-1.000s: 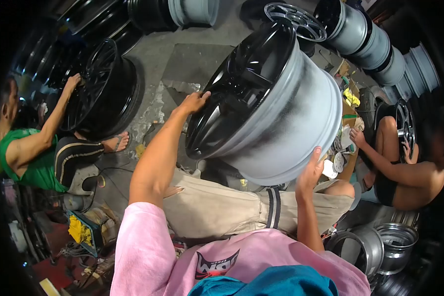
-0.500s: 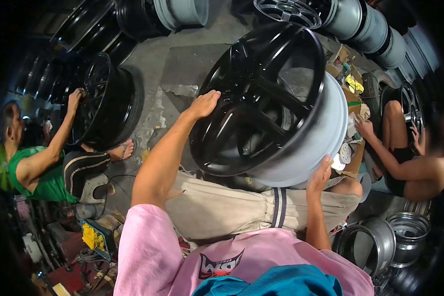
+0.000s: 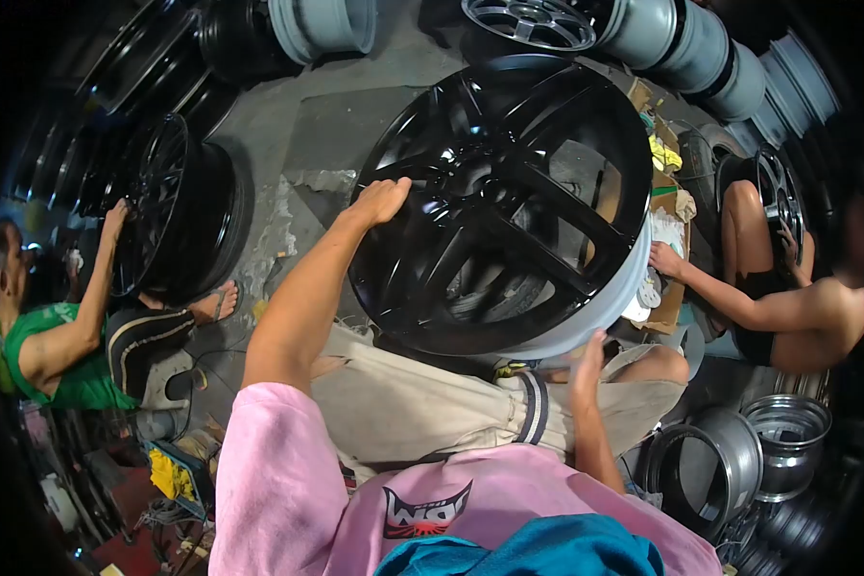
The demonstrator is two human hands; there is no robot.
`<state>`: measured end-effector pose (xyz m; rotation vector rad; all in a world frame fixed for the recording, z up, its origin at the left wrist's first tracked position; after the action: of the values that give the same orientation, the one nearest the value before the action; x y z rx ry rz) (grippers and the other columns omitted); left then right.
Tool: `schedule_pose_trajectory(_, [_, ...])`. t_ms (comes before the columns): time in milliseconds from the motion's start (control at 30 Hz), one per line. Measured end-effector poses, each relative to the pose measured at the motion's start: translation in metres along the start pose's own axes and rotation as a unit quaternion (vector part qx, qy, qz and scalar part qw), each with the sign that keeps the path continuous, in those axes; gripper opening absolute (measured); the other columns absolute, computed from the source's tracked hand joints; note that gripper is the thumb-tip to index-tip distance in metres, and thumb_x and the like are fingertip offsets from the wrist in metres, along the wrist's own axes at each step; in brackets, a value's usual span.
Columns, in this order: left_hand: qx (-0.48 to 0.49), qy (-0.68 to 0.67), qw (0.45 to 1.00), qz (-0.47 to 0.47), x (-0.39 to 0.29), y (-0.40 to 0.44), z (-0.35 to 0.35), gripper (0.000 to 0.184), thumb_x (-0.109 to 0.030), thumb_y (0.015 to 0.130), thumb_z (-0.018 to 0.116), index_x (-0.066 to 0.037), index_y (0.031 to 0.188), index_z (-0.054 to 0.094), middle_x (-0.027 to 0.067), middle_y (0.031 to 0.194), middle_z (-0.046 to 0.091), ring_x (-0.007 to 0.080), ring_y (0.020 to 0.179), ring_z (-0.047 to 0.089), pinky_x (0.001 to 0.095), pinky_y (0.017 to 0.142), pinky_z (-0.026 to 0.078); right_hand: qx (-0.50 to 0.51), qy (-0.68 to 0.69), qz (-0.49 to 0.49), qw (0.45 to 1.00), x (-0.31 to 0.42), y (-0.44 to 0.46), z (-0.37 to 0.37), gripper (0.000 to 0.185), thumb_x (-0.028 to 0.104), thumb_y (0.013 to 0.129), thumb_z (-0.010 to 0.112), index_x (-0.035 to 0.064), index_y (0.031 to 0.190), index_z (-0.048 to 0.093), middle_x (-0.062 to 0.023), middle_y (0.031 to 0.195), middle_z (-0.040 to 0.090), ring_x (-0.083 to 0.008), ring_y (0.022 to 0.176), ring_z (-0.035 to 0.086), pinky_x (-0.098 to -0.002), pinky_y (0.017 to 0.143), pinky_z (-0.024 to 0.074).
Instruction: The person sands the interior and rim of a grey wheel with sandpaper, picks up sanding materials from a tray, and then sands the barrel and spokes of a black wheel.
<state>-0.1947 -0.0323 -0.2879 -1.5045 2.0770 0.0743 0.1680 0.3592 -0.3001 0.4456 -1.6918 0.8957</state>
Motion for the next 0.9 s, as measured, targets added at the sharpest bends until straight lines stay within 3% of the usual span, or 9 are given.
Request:
schedule_pose_trajectory(67, [-0.016, -0.028, 0.999, -0.043, 0.015, 0.006, 0.004, 0.073, -0.046, 0.1, 0.026, 0.014, 0.109, 0.067, 0.0396, 0.117, 0.063, 0.0534, 0.117, 0.059, 0.0568, 0.104, 0.043, 0.122, 0.012, 0.134, 0.983, -0.012, -0.04, 0.029, 0.083, 0.062, 0.108, 0.028, -0.0083, 0.153, 0.031, -0.0297, 0.142, 0.055, -0.0363, 0.113, 0.066, -0.0407, 0.107, 0.0472])
schedule_pose_trajectory(167, [-0.013, -0.012, 0.999, -0.037, 0.002, 0.0, -0.003, 0.074, -0.047, 0.101, 0.026, 0.013, 0.107, 0.068, 0.0387, 0.115, 0.064, 0.0537, 0.116, 0.059, 0.0569, 0.104, 0.043, 0.178, 0.011, 0.175, 0.968, -0.032, -0.051, 0.031, 0.085, 0.065, 0.107, 0.029, -0.0053, 0.155, 0.024, -0.0326, 0.132, 0.06, -0.0353, 0.102, 0.071, -0.0423, 0.101, 0.0525])
schedule_pose_trajectory(300, [-0.065, -0.03, 0.997, -0.038, 0.01, 0.0, -0.001, 0.073, -0.047, 0.102, 0.025, 0.011, 0.103, 0.069, 0.0371, 0.113, 0.066, 0.0537, 0.114, 0.06, 0.0571, 0.103, 0.044, 0.129, 0.037, 0.214, 0.968, -0.042, -0.048, 0.026, 0.088, 0.068, 0.105, 0.03, -0.0032, 0.156, 0.021, -0.0362, 0.126, 0.061, -0.0372, 0.107, 0.069, -0.0423, 0.1, 0.0531])
schedule_pose_trajectory(333, [-0.071, -0.009, 0.997, -0.023, 0.005, -0.001, 0.0, 0.073, -0.047, 0.102, 0.025, 0.01, 0.101, 0.07, 0.0363, 0.113, 0.066, 0.0536, 0.113, 0.06, 0.0571, 0.102, 0.044, 0.106, 0.05, 0.218, 0.969, -0.043, -0.046, 0.024, 0.086, 0.066, 0.105, 0.033, -0.0031, 0.156, 0.024, -0.0313, 0.13, 0.061, -0.0368, 0.109, 0.069, -0.0405, 0.099, 0.0547])
schedule_pose_trajectory(533, [-0.047, -0.021, 0.997, -0.058, -0.005, -0.006, -0.007, 0.072, -0.045, 0.102, 0.023, 0.009, 0.108, 0.071, 0.0343, 0.12, 0.066, 0.0504, 0.121, 0.059, 0.0545, 0.107, 0.043, 0.105, 0.084, 0.111, 0.985, -0.041, -0.028, 0.022, 0.078, 0.061, 0.106, 0.041, 0.0005, 0.154, 0.031, -0.0193, 0.144, 0.054, -0.0385, 0.118, 0.065, -0.0422, 0.094, 0.0581])
schedule_pose_trajectory(667, [-0.015, -0.026, 0.997, -0.067, -0.008, -0.011, -0.002, 0.072, -0.042, 0.101, 0.021, 0.01, 0.123, 0.066, 0.0342, 0.13, 0.061, 0.0488, 0.126, 0.057, 0.0537, 0.11, 0.041, 0.106, 0.074, 0.066, 0.989, -0.029, -0.021, 0.021, 0.077, 0.06, 0.107, 0.041, -0.0017, 0.151, 0.035, -0.0196, 0.14, 0.057, -0.0387, 0.115, 0.066, -0.0411, 0.087, 0.0605])
schedule_pose_trajectory(733, [-0.004, -0.038, 0.997, -0.069, -0.009, -0.02, -0.003, 0.073, -0.042, 0.1, 0.02, 0.008, 0.129, 0.064, 0.0338, 0.138, 0.057, 0.0476, 0.132, 0.053, 0.0532, 0.114, 0.039, 0.063, 0.051, 0.037, 0.996, -0.016, -0.016, 0.012, 0.074, 0.059, 0.108, 0.039, -0.0066, 0.141, 0.046, -0.0196, 0.131, 0.062, -0.0306, 0.104, 0.069, -0.0366, 0.078, 0.0619])
schedule_pose_trajectory(833, [0.011, -0.048, 0.996, -0.071, -0.004, -0.041, 0.008, 0.072, -0.042, 0.101, 0.02, 0.008, 0.131, 0.063, 0.0337, 0.137, 0.058, 0.0483, 0.133, 0.052, 0.0533, 0.114, 0.038, 0.041, -0.001, 0.006, 0.999, 0.018, -0.007, 0.001, 0.075, 0.059, 0.108, 0.039, -0.0054, 0.147, 0.043, -0.019, 0.132, 0.062, -0.0322, 0.111, 0.067, -0.0385, 0.085, 0.0582])
schedule_pose_trajectory(900, [0.005, -0.063, 0.994, -0.088, -0.007, -0.064, 0.005, 0.071, -0.041, 0.101, 0.021, 0.008, 0.129, 0.064, 0.0349, 0.135, 0.058, 0.0501, 0.131, 0.052, 0.0547, 0.114, 0.039, -0.017, -0.02, -0.084, 0.996, 0.031, 0.035, -0.016, 0.075, 0.059, 0.108, 0.039, -0.0078, 0.142, 0.05, -0.0183, 0.132, 0.063, -0.0275, 0.113, 0.065, -0.0373, 0.093, 0.0531])
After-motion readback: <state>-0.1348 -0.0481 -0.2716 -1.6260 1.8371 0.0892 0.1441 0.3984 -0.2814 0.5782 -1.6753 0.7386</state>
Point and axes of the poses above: each hand's wrist, its own y-axis towards the middle knuckle, its own z-axis out of the palm, x = y × z, the point moved 10 cm from there along y, towards the middle knuckle
